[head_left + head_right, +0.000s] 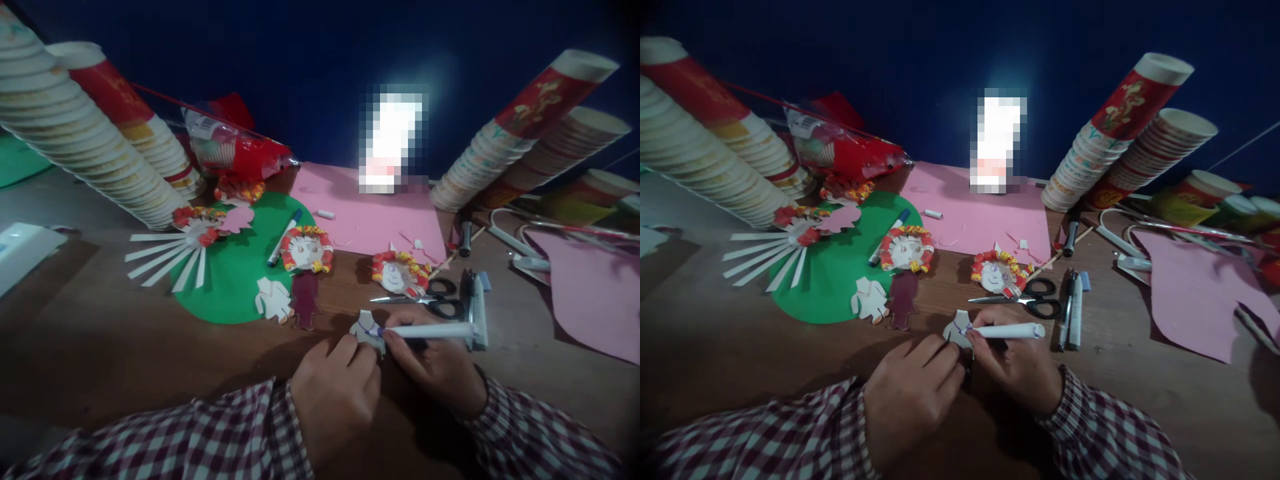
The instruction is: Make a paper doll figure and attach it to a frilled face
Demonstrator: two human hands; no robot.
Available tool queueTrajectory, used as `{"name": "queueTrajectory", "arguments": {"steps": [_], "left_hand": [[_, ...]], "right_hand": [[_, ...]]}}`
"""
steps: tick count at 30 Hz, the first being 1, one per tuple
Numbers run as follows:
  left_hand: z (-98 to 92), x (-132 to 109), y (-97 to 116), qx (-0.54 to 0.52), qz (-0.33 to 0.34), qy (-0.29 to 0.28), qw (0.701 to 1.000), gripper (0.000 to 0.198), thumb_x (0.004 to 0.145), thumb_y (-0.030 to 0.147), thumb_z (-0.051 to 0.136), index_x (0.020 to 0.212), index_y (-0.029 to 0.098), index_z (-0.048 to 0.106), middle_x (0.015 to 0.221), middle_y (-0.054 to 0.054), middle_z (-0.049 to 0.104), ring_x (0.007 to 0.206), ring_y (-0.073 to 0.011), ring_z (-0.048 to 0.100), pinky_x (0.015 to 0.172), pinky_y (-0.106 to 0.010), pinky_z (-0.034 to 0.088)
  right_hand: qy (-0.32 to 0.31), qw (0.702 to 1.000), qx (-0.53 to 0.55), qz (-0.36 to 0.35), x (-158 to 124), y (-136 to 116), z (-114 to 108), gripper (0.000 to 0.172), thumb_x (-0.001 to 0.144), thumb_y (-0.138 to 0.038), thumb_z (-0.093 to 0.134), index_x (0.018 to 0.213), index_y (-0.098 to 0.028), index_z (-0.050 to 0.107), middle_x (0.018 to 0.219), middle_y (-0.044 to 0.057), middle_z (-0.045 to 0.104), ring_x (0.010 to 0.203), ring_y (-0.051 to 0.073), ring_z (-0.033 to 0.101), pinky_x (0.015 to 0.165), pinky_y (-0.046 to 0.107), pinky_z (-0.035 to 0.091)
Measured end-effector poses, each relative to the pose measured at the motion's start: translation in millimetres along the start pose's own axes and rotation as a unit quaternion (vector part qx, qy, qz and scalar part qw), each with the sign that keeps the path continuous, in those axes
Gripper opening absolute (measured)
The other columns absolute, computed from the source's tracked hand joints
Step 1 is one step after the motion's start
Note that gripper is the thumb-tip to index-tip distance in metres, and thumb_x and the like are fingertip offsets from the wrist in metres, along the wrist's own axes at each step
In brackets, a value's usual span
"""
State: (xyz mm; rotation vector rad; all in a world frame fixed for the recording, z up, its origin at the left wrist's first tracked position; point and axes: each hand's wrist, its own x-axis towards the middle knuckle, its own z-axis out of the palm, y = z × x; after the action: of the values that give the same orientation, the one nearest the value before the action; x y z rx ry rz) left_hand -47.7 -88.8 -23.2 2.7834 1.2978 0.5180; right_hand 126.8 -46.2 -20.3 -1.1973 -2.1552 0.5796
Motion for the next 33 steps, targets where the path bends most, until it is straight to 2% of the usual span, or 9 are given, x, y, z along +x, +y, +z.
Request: {"name": "queueTrajectory", "arguments": {"steps": [15,33], "left_hand": [[-2.3,3.3,1.2,-0.005,-0.017,0.005,1.000,0.011,0.088,0.017,0.047,0.080,0.017,0.055,0.076,0.001,0.057,0.072,-0.0172,0.052,0.057,-0.032,0.038],[-0.6,0.8,1.2,-0.008,-0.020,0.006,1.000,0.007,0.086,0.017,0.050,0.081,0.018,0.054,0.077,0.001,0.055,0.073,-0.0174,0.051,0.057,-0.033,0.037]], "right_hand": [[-0.010,1.000,0.003,-0.004,1.0,-1.2,-0.1,0.003,0.084,-0.018,0.054,0.081,-0.020,0.055,0.073,0.000,0.062,0.067,0.014,0.059,0.063,0.026,0.045],[-0.005,1.000,-0.002,-0.006,0.7,-0.1,0.5,0.002,0.085,-0.019,0.054,0.085,-0.019,0.056,0.075,0.001,0.063,0.068,0.014,0.060,0.063,0.025,0.047]]}}
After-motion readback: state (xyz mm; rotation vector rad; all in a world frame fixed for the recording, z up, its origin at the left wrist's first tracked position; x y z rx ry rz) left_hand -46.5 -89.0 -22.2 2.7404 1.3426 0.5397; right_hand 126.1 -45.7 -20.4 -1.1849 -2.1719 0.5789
